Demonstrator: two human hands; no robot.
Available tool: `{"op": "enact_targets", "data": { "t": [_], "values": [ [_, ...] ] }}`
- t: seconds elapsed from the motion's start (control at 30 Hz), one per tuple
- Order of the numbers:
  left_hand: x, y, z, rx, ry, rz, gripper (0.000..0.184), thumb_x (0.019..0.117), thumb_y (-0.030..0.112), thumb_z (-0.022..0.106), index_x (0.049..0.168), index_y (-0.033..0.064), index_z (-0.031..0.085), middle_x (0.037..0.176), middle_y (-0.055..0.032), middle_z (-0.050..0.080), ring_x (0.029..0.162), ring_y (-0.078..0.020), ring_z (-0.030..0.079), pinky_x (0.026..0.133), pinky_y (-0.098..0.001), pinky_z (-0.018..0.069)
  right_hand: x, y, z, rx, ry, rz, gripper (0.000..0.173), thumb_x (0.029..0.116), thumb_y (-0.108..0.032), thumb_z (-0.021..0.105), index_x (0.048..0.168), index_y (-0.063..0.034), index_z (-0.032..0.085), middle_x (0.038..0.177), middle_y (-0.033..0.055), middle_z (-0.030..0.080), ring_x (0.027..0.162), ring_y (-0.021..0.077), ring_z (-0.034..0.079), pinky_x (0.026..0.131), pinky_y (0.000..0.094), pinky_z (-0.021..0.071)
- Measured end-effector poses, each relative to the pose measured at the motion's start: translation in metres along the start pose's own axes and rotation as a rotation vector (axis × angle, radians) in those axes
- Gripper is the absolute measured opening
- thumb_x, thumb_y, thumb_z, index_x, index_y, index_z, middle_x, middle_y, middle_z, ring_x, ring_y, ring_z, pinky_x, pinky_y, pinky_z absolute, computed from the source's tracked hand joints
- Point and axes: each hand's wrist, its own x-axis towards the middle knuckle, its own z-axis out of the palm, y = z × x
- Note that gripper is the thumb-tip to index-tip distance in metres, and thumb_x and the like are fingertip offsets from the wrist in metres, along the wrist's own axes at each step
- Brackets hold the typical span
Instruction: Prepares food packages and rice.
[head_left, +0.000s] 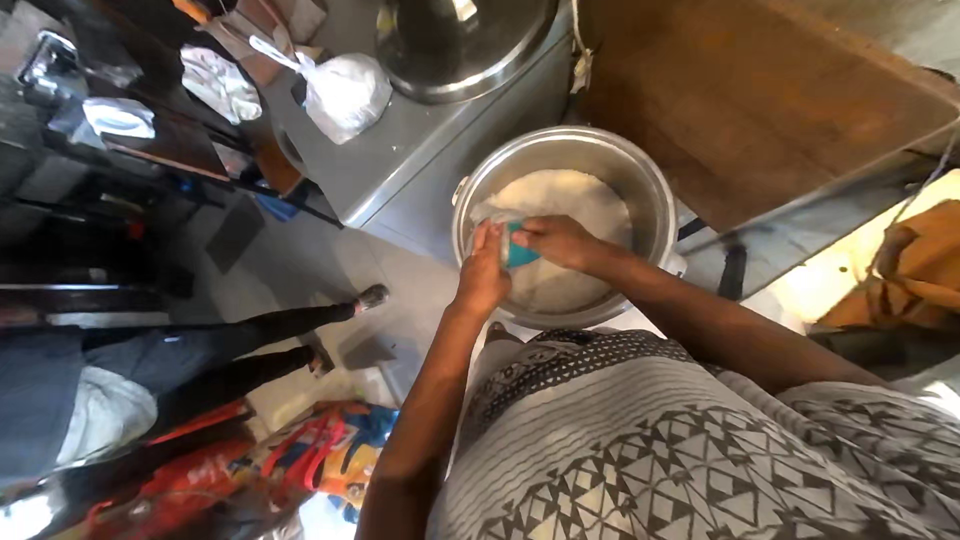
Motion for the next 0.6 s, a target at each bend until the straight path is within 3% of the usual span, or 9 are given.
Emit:
{"op": "enact_targets", "data": {
  "t": [0.17,0.33,0.43,0.53,0.6],
  "values": [
    [0.004,-0.007,0.030,-0.252,0.163,0.014,0.066,0.0870,-0.006,0.067,0.149,-0.0019,0.046,0.159,-0.0227,0.037,0.134,-0.0351,0.053,0.106,-0.0480,0.0507,0.003,-0.015,0.021,-0.494,-0.067,-0.009,0.032,0.1033,-0.031,0.056,0.093,-0.0039,0.069,0.094,0.0196,0.069,0.098,0.0404,0.068,0.081,0.0619,0.0531],
    [0.001,-0.020,0.053,-0.395,0.272,-0.095,0.075,0.0807,-0.007,0.069,0.151,-0.0019,0.042,0.158,-0.0248,0.034,0.137,-0.0351,0.049,0.104,-0.0466,0.0511,-0.005,-0.029,0.035,-0.680,-0.062,0.057,0.033,0.1042,-0.031,0.055,0.108,-0.0020,0.070,0.110,0.0248,0.068,0.107,0.0445,0.066,0.083,0.0621,0.0535],
    [-0.006,-0.021,0.056,-0.383,0.246,-0.124,0.074,0.0823,-0.005,0.071,0.150,-0.0036,0.043,0.161,-0.0253,0.031,0.141,-0.0356,0.045,0.108,-0.0459,0.0489,-0.007,-0.031,0.044,-0.759,-0.125,0.063,0.031,0.1017,-0.029,0.058,0.104,-0.0006,0.072,0.106,0.0249,0.069,0.104,0.0448,0.067,0.080,0.0630,0.0537],
    [-0.002,-0.023,0.058,-0.414,0.256,-0.143,0.076,0.0808,-0.006,0.070,0.151,-0.0038,0.041,0.163,-0.0257,0.025,0.144,-0.0353,0.041,0.109,-0.0454,0.0479,-0.007,-0.037,0.043,-0.773,-0.079,0.091,0.033,0.1046,-0.027,0.053,0.112,0.0004,0.070,0.112,0.0278,0.067,0.106,0.0472,0.066,0.081,0.0636,0.0535],
    [-0.001,-0.021,0.057,-0.400,0.255,-0.125,0.075,0.0828,-0.003,0.071,0.152,-0.0028,0.041,0.164,-0.0248,0.024,0.144,-0.0342,0.041,0.109,-0.0442,0.0475,-0.009,-0.041,0.046,-0.801,-0.153,0.118,0.030,0.1018,-0.025,0.058,0.105,0.0013,0.071,0.109,0.0270,0.067,0.105,0.0466,0.066,0.080,0.0635,0.0530]
  ]
}}
